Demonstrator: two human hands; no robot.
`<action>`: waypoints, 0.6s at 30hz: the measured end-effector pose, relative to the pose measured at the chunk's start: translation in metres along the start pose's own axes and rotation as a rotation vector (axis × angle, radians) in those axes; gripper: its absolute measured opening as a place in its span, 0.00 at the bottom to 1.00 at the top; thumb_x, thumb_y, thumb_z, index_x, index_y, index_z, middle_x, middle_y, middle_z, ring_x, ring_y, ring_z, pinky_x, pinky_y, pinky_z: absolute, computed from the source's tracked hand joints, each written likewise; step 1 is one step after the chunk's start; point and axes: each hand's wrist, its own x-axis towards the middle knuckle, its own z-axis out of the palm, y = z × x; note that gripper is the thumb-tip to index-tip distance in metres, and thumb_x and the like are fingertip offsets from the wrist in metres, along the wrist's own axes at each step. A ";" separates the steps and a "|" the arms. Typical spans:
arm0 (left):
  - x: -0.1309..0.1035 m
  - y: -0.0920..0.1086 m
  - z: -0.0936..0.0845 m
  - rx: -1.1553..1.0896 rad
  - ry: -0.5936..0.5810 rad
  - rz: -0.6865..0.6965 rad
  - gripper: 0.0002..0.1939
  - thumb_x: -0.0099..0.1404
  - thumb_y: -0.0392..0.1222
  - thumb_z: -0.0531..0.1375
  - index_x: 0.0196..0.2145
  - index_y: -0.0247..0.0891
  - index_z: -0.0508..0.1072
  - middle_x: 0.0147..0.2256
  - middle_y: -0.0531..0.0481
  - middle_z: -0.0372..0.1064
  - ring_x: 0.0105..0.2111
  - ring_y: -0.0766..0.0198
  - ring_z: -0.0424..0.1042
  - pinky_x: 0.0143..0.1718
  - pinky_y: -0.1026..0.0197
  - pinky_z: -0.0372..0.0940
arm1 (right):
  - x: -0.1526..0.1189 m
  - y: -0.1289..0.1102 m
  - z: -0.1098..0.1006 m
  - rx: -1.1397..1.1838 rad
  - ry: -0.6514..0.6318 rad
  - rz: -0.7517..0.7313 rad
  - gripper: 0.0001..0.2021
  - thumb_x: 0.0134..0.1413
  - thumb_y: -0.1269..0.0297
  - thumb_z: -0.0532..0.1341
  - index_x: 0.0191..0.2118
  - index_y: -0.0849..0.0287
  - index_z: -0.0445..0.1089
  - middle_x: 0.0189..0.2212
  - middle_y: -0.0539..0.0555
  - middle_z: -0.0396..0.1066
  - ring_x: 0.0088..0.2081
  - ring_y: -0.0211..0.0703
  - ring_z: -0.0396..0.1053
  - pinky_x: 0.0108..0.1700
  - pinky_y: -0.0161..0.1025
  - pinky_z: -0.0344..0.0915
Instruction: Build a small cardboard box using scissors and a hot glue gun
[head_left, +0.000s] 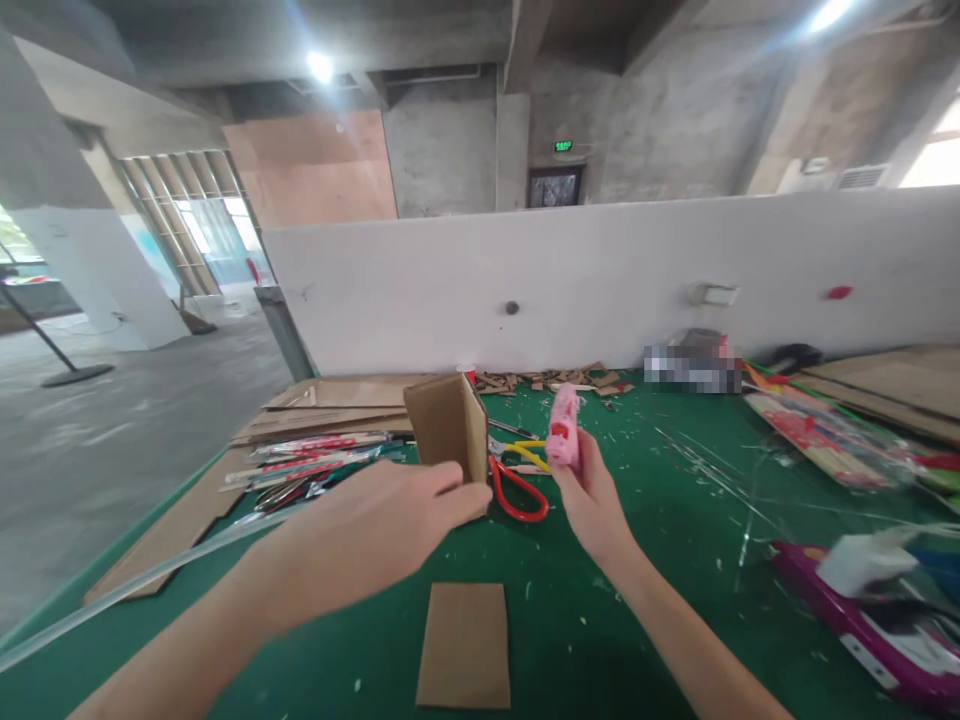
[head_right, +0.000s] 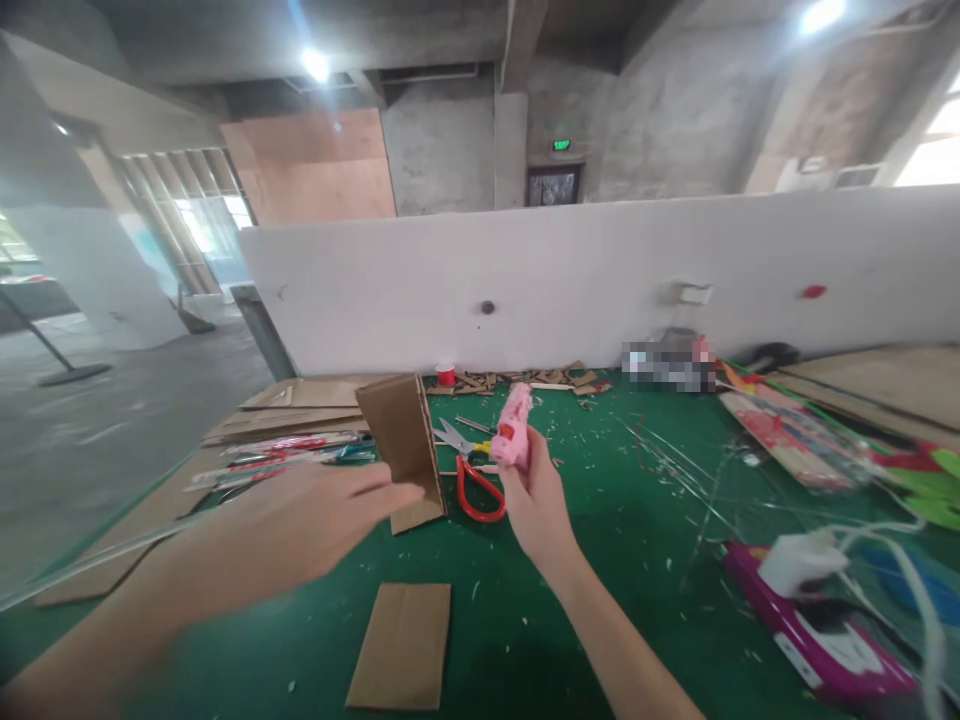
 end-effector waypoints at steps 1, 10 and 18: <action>0.004 0.004 0.004 -0.069 -0.075 0.032 0.18 0.67 0.37 0.47 0.51 0.45 0.69 0.40 0.47 0.72 0.33 0.63 0.72 0.35 0.64 0.64 | -0.001 0.001 0.003 0.023 -0.018 0.001 0.20 0.56 0.57 0.56 0.53 0.58 0.58 0.46 0.58 0.68 0.45 0.45 0.69 0.47 0.41 0.65; 0.033 0.005 0.046 -0.590 -0.179 -0.157 0.18 0.70 0.48 0.43 0.49 0.45 0.68 0.44 0.49 0.71 0.42 0.60 0.70 0.42 0.61 0.62 | -0.027 0.017 0.016 0.047 0.064 0.039 0.19 0.55 0.66 0.56 0.52 0.59 0.56 0.43 0.58 0.70 0.40 0.42 0.71 0.41 0.39 0.68; 0.037 0.008 0.068 -0.783 -0.063 -0.231 0.18 0.68 0.49 0.47 0.51 0.43 0.66 0.34 0.51 0.71 0.30 0.64 0.66 0.31 0.64 0.59 | -0.041 0.009 0.015 -0.015 -0.023 0.000 0.20 0.55 0.63 0.56 0.52 0.58 0.55 0.38 0.56 0.72 0.33 0.42 0.72 0.33 0.36 0.67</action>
